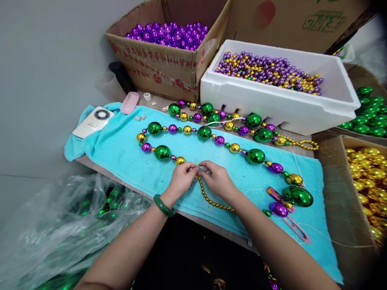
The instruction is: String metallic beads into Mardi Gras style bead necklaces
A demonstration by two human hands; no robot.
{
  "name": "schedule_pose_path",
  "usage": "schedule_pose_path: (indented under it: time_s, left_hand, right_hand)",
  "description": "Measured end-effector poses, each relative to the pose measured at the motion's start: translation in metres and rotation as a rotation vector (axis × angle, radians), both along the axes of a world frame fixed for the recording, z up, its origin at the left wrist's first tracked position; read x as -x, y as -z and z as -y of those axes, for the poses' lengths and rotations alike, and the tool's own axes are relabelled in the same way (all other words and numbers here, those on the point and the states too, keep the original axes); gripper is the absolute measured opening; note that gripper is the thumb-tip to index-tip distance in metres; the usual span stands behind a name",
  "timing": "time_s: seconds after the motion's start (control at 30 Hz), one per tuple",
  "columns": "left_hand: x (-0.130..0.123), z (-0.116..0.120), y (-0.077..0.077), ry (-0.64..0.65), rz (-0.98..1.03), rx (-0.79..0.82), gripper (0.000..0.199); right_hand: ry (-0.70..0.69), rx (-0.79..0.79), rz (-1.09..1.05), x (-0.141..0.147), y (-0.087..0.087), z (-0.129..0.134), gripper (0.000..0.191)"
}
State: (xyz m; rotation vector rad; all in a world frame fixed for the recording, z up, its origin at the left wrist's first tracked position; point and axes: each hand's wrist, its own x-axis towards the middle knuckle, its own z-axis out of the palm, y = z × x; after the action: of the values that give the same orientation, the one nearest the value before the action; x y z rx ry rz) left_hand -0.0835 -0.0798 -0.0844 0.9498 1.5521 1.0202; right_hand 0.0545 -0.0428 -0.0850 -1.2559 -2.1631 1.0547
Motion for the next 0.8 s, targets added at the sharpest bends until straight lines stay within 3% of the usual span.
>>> schedule_pose_path:
  time_s: [0.17, 0.3, 0.43, 0.6, 0.8]
  left_hand:
    - [0.0, 0.0, 0.001, -0.008, 0.002, 0.057, 0.012]
    - [0.002, 0.002, 0.001, -0.013, 0.033, 0.058, 0.019]
    - [0.008, 0.009, 0.003, 0.102, -0.268, -0.187, 0.036]
    - [0.01, 0.015, 0.006, 0.177, -0.544, -0.452, 0.025]
    - [0.005, 0.018, 0.011, 0.245, -0.651, -0.534, 0.022]
  right_hand:
    - [-0.119, -0.363, 0.147, -0.003, 0.004, 0.01, 0.023]
    - [-0.172, -0.419, 0.218, -0.002, 0.001, 0.009, 0.026]
    - [-0.103, -0.166, 0.156, 0.0, -0.002, 0.002, 0.019]
    - [-0.134, 0.212, 0.104, -0.002, -0.004, -0.014, 0.011]
    - [-0.16, 0.365, 0.096, -0.005, -0.008, -0.026, 0.01]
